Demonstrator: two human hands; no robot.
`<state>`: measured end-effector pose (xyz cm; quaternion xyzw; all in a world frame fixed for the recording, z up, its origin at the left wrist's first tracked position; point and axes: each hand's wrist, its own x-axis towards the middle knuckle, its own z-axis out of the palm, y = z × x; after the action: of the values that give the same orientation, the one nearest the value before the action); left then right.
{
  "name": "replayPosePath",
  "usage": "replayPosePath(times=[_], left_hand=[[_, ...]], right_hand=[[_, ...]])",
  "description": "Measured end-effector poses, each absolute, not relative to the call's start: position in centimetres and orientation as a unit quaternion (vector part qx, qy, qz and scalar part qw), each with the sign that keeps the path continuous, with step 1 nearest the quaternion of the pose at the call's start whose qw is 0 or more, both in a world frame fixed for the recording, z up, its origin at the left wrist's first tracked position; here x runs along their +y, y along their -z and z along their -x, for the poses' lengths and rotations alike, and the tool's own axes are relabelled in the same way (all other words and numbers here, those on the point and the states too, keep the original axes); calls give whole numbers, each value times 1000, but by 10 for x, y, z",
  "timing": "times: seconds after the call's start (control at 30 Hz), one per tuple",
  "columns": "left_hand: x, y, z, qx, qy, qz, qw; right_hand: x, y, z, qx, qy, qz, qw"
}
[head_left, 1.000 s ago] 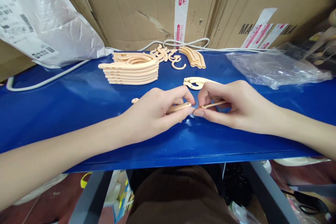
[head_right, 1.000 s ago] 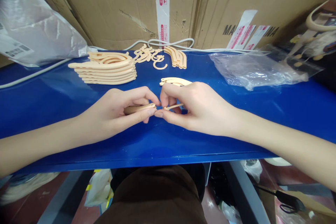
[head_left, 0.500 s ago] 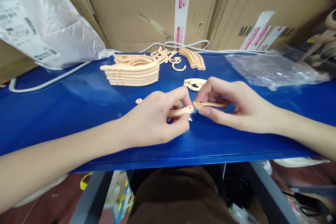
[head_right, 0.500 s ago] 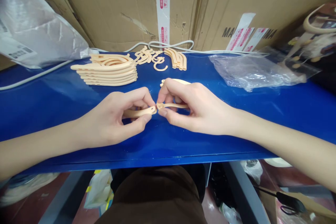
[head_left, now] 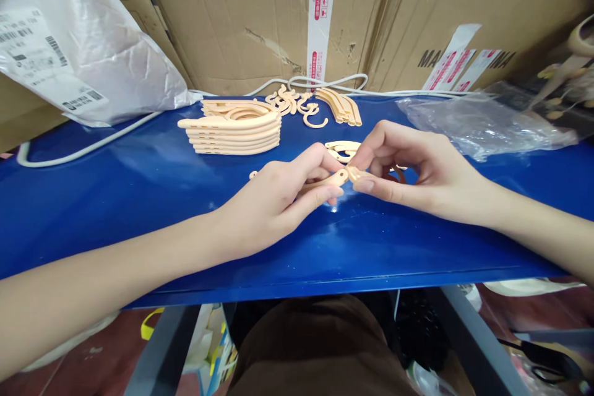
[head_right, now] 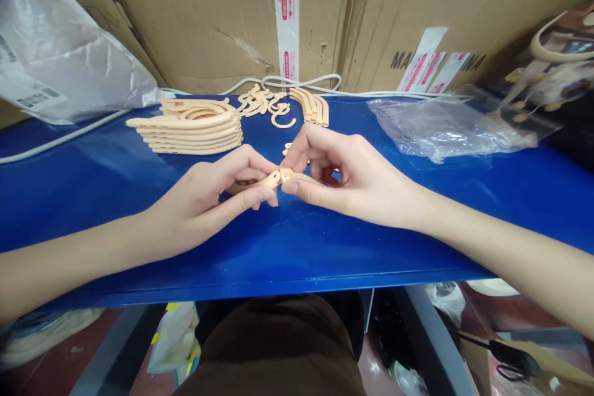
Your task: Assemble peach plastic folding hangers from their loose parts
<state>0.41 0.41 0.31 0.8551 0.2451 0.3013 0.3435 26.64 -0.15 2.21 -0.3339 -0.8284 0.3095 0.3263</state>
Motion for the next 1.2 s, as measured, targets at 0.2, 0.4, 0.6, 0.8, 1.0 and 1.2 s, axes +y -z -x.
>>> replayPosePath(times=[0.2, 0.4, 0.6, 0.8, 1.0, 1.2], left_hand=[[7, 4, -5, 237, -329, -845, 348], [7, 4, -4, 231, -339, -843, 348], [8, 2, -7, 232, -350, -815, 399], [3, 4, -5, 263, -356, -808, 388], [-1, 3, -6, 266, -360, -783, 433], [-2, 3, -9, 260, -364, -761, 470]], right_hand=[[7, -16, -264, -776, -442, 310, 325], [9, -13, -264, -751, -480, 307, 334], [9, -14, -261, -732, -493, 296, 364], [6, -12, -259, -732, -489, 295, 371], [5, -7, -259, -701, -527, 316, 361], [8, -6, -259, -638, -606, 329, 343]])
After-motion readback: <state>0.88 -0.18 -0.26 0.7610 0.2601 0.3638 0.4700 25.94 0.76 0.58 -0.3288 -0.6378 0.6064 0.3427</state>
